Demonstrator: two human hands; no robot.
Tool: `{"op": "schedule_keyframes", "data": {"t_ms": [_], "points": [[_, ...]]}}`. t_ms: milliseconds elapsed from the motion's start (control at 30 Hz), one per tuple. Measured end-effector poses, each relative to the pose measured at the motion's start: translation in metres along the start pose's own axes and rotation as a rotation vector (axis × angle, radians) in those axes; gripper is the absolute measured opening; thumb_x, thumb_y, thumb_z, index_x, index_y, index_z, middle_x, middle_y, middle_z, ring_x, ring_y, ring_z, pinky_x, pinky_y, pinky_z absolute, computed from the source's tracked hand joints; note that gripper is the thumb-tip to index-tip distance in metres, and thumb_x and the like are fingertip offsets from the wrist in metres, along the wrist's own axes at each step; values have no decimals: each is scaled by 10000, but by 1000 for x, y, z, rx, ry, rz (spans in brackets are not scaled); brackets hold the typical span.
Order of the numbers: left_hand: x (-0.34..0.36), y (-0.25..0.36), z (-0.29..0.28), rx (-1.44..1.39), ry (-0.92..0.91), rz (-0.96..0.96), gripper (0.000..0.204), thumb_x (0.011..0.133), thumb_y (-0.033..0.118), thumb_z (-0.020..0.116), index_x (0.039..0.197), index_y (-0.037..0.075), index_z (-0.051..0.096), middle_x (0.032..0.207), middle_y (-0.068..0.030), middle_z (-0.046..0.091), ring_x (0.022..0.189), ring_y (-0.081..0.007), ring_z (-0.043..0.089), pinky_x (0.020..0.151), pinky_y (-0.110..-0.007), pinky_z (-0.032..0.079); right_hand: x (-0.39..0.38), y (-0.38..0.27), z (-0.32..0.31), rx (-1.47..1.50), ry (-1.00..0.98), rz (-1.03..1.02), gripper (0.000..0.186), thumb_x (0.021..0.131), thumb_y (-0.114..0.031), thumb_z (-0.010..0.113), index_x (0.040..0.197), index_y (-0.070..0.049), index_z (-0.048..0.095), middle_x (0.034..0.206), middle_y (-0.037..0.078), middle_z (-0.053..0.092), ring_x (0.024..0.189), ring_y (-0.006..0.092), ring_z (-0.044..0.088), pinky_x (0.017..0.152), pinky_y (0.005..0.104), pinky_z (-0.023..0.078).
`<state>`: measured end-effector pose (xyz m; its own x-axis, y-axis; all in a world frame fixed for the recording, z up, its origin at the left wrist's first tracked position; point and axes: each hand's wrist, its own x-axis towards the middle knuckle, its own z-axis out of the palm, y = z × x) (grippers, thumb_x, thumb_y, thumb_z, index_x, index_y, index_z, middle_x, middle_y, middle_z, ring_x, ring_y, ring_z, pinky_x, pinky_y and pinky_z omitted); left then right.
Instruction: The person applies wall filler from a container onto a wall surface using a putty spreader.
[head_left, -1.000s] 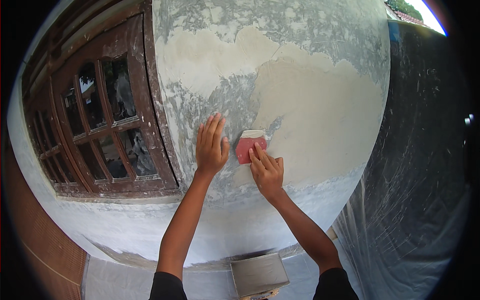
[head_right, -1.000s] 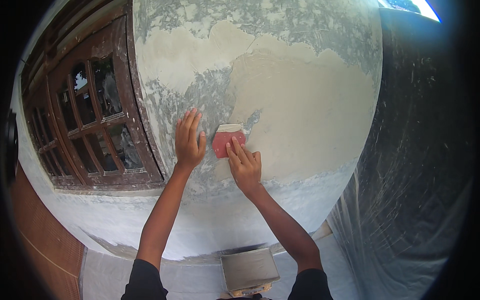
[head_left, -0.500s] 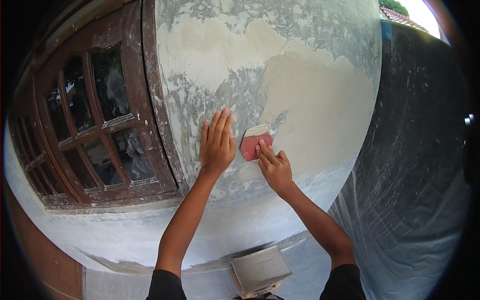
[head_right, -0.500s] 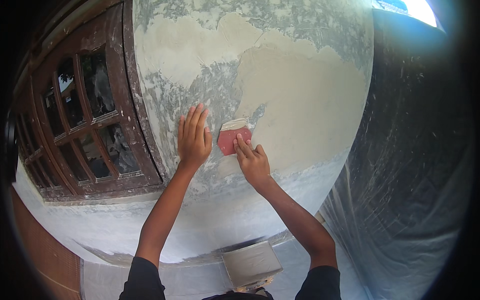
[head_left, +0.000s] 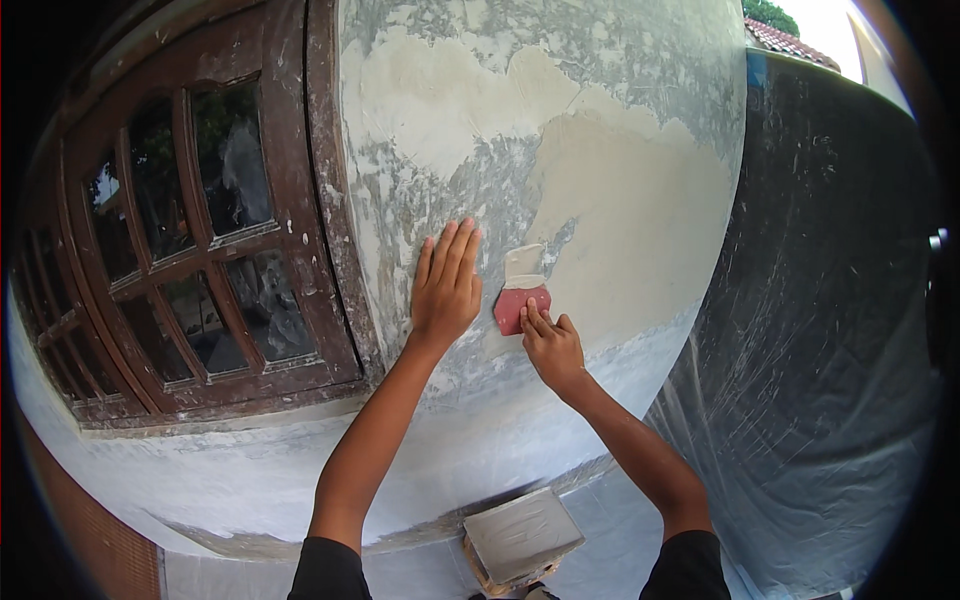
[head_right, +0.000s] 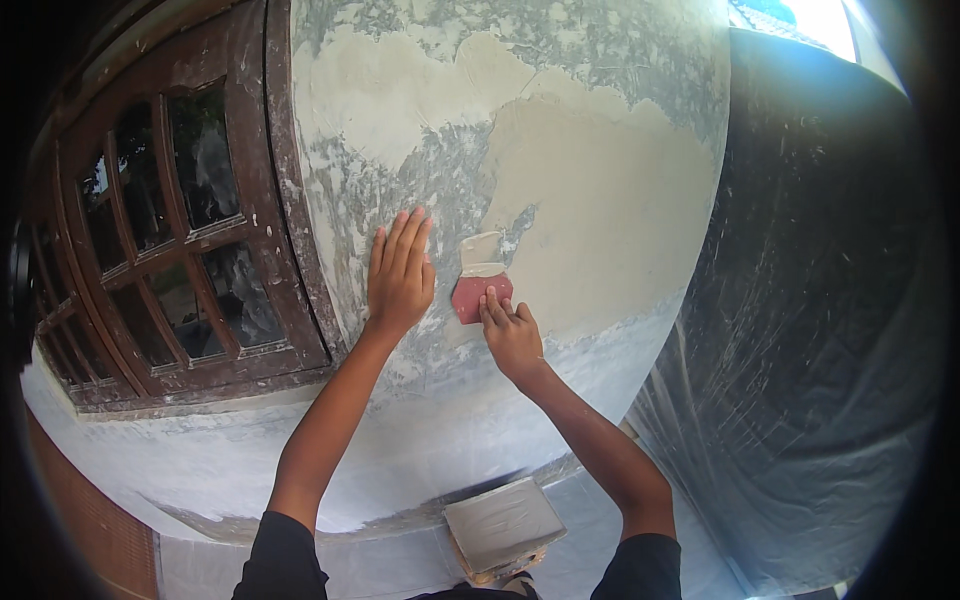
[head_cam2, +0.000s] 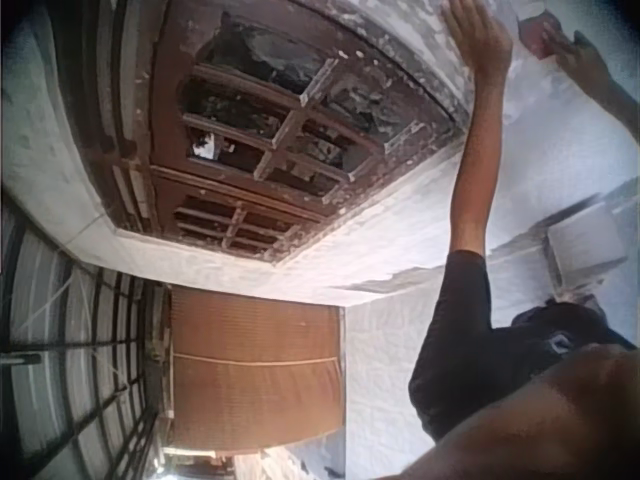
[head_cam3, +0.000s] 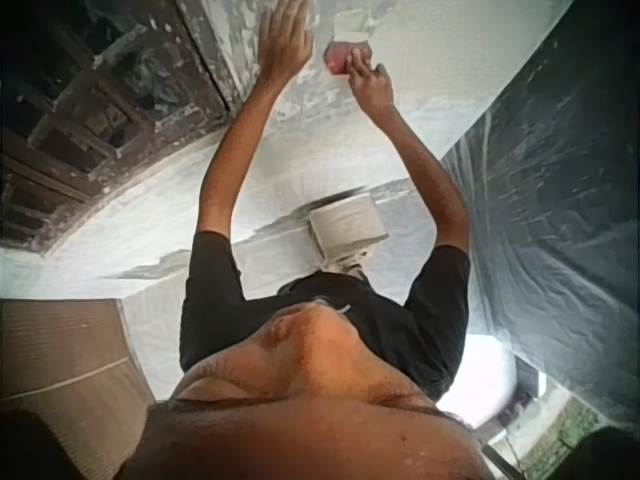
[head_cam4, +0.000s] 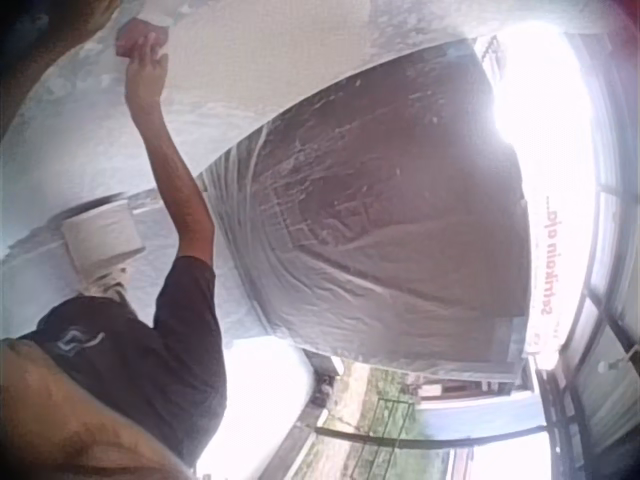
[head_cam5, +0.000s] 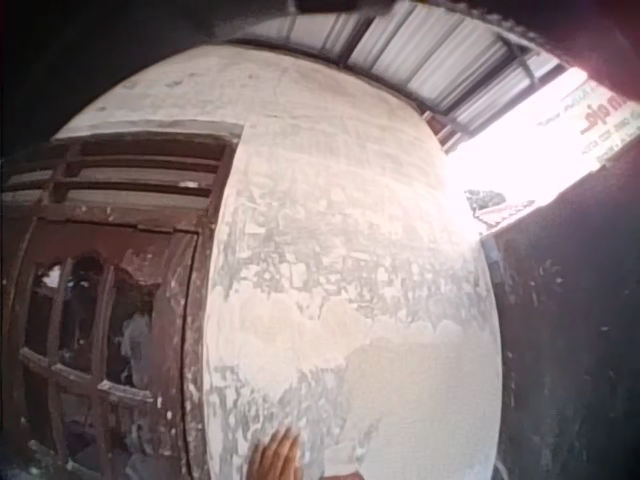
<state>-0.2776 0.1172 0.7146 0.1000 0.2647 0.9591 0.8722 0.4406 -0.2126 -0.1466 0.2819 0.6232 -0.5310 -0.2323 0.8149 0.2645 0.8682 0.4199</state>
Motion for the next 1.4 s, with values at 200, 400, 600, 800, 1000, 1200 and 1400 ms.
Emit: {"op": "schedule_keyframes", "data": {"t_ms": [200,400,600,800,1000,1200,1400], "points": [[0,-1,-2,19,-2,7,530,877,90,529,1405,45,507,1501,-76,468,1416,-233,402,1188,-450,260,-5,-1,-41,183,-55,57,420,785,-82,662,1194,14,650,1246,168,663,903,239,700,739,352,439],[-3,0,2,46,-9,8,522,887,115,522,1405,54,513,1504,-64,467,1420,-221,398,1191,-448,262,9,15,-66,316,192,148,378,785,20,697,1160,-13,662,1065,82,720,727,202,572,673,352,405],[-2,4,5,122,0,0,496,913,135,504,1404,65,522,1504,-55,469,1423,-211,394,1197,-445,260,28,35,-59,502,270,322,321,866,8,664,1182,-53,670,924,60,710,776,203,552,741,324,389],[-3,4,6,126,8,-4,463,910,112,494,1367,56,548,1473,-82,506,1400,-242,429,1186,-482,262,42,45,-41,879,349,538,476,886,-32,666,1353,-96,604,973,111,669,859,206,523,825,305,404],[-2,7,5,152,3,-7,457,912,112,491,1361,58,552,1465,-81,514,1389,-247,444,1177,-486,273,56,51,-26,878,246,544,530,896,-54,673,1411,-102,555,954,109,622,888,205,502,868,301,421],[-3,8,9,196,8,-1,454,914,117,488,1360,64,555,1459,-78,520,1385,-247,449,1178,-485,269,65,100,-11,1190,622,824,526,944,-92,639,1452,-100,502,1048,112,614,944,171,503,919,275,406],[-4,7,10,222,11,-5,456,915,119,486,1363,68,550,1454,-77,524,1389,-245,443,1182,-485,263,51,77,-19,945,270,477,533,891,-80,692,1405,-62,551,992,69,651,875,179,453,859,269,395]]}}
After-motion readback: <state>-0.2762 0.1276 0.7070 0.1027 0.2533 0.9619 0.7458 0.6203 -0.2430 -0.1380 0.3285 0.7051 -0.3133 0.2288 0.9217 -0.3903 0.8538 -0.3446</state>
